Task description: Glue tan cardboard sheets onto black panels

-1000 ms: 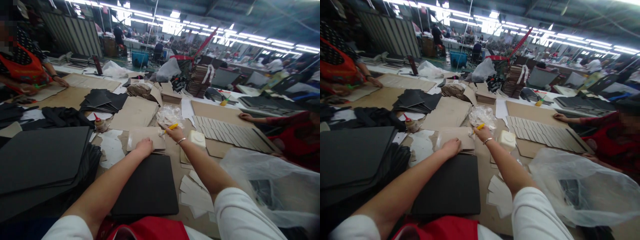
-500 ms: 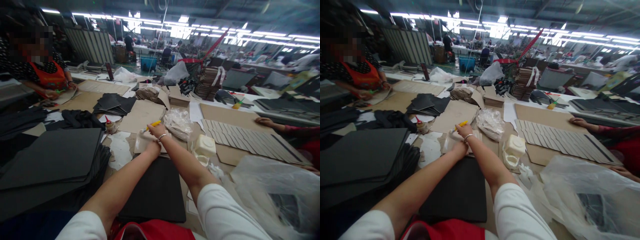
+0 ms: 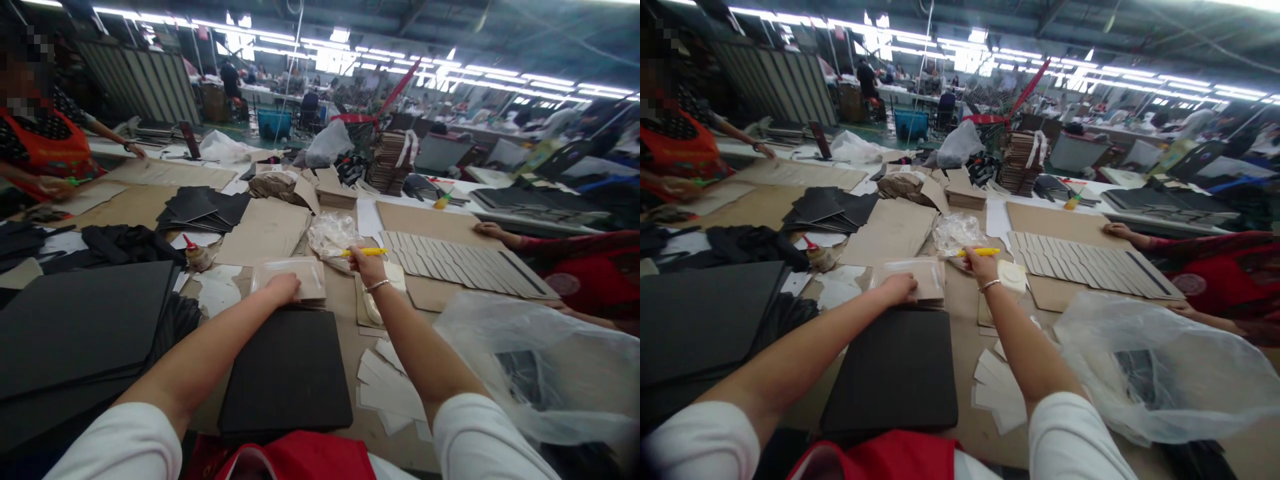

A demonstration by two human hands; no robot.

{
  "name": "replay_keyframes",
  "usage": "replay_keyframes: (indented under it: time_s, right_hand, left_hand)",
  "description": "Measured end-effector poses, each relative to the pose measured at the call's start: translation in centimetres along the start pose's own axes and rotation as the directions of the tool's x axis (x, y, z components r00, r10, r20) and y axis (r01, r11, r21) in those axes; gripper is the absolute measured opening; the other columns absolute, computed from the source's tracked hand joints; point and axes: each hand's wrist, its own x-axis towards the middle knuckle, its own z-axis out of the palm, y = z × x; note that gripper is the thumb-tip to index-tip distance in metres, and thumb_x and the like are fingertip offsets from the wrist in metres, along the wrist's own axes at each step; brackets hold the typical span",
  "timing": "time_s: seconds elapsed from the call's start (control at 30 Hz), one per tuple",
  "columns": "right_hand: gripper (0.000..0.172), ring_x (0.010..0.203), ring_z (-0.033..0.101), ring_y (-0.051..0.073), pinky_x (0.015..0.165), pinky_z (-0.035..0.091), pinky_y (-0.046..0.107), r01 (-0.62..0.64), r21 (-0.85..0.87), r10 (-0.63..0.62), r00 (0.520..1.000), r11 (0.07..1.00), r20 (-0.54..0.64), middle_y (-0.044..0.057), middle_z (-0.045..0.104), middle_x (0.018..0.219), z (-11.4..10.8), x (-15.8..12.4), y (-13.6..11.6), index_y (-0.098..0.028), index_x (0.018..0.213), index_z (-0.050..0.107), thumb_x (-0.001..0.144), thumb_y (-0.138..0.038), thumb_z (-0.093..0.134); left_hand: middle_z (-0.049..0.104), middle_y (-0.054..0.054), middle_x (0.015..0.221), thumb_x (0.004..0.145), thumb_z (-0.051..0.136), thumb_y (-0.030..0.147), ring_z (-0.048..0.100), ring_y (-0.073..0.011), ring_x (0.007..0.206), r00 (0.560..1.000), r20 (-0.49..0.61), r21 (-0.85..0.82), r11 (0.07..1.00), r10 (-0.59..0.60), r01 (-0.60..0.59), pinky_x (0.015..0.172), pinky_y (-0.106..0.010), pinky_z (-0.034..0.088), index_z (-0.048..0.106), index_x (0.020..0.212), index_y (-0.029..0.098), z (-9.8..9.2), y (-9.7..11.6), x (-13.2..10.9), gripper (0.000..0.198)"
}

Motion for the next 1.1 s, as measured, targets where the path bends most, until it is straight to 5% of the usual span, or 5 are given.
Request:
replay_keyframes:
  time_s: [0.27,0.4,0.5,0.7,1.1]
  right_hand:
    - [0.050,0.043,0.058,0.008,0.042,0.048,0.019,0.055,0.255,-0.034,0.996,0.965,-0.086,-0.004,0.066,0.065,-4.5,-6.8,-1.6,-0.021,0.104,0.053,0.070,-0.056,0.062]
    - [0.046,0.045,0.060,0.011,0.044,0.050,0.023,0.070,0.124,-0.066,0.997,0.990,-0.033,-0.002,0.066,0.068,-1.9,-8.3,-0.5,-0.021,0.097,0.045,0.074,-0.060,0.055]
    - [0.038,0.052,0.061,0.011,0.050,0.050,0.024,0.178,-0.006,-0.178,0.982,0.984,0.064,-0.001,0.065,0.073,1.8,-9.5,-0.1,-0.021,0.092,0.043,0.078,-0.055,0.051]
    - [0.027,0.059,0.058,0.012,0.054,0.046,0.025,0.244,-0.110,-0.245,0.970,0.964,0.007,-0.001,0.060,0.073,5.4,-12.6,-0.7,-0.022,0.093,0.041,0.082,-0.045,0.049]
    - [0.026,0.061,0.052,0.010,0.062,0.044,0.024,0.248,-0.184,-0.264,0.962,0.951,-0.065,-0.005,0.053,0.069,0.4,-18.5,-0.8,-0.022,0.090,0.043,0.075,-0.035,0.060]
  left_hand:
    - [0.065,-0.013,0.095,0.081,0.045,0.023,0.060,-0.0218,0.089,0.954,-0.274,-0.025,0.993,-0.118,0.116,0.077,-0.029,0.044,0.065,0.089,0.014,-3.3,-0.4,-3.1,0.024]
    - [0.062,-0.010,0.079,0.077,0.044,0.021,0.060,-0.0206,0.080,0.535,-0.662,-0.480,0.845,-0.524,0.235,0.075,-0.034,0.047,0.060,0.077,0.013,-6.7,-2.7,-7.2,0.018]
    - [0.053,0.001,0.060,0.065,0.055,0.026,0.055,-0.0126,0.057,0.274,-0.482,-0.874,0.433,-0.832,-0.222,0.062,-0.030,0.052,0.053,0.066,0.016,-7.7,-2.9,-9.9,0.010]
    - [0.053,0.007,0.060,0.047,0.070,0.021,0.052,-0.0061,0.051,0.469,-0.171,-0.785,-0.168,-0.866,-0.596,0.058,-0.027,0.055,0.049,0.066,0.016,-4.9,2.6,-12.4,0.029]
    - [0.064,-0.001,0.083,0.071,0.063,0.048,0.063,-0.0140,0.070,0.623,-0.074,-0.806,-0.321,-0.778,-0.497,0.065,-0.030,0.053,0.054,0.089,0.019,0.7,6.2,-18.0,0.035]
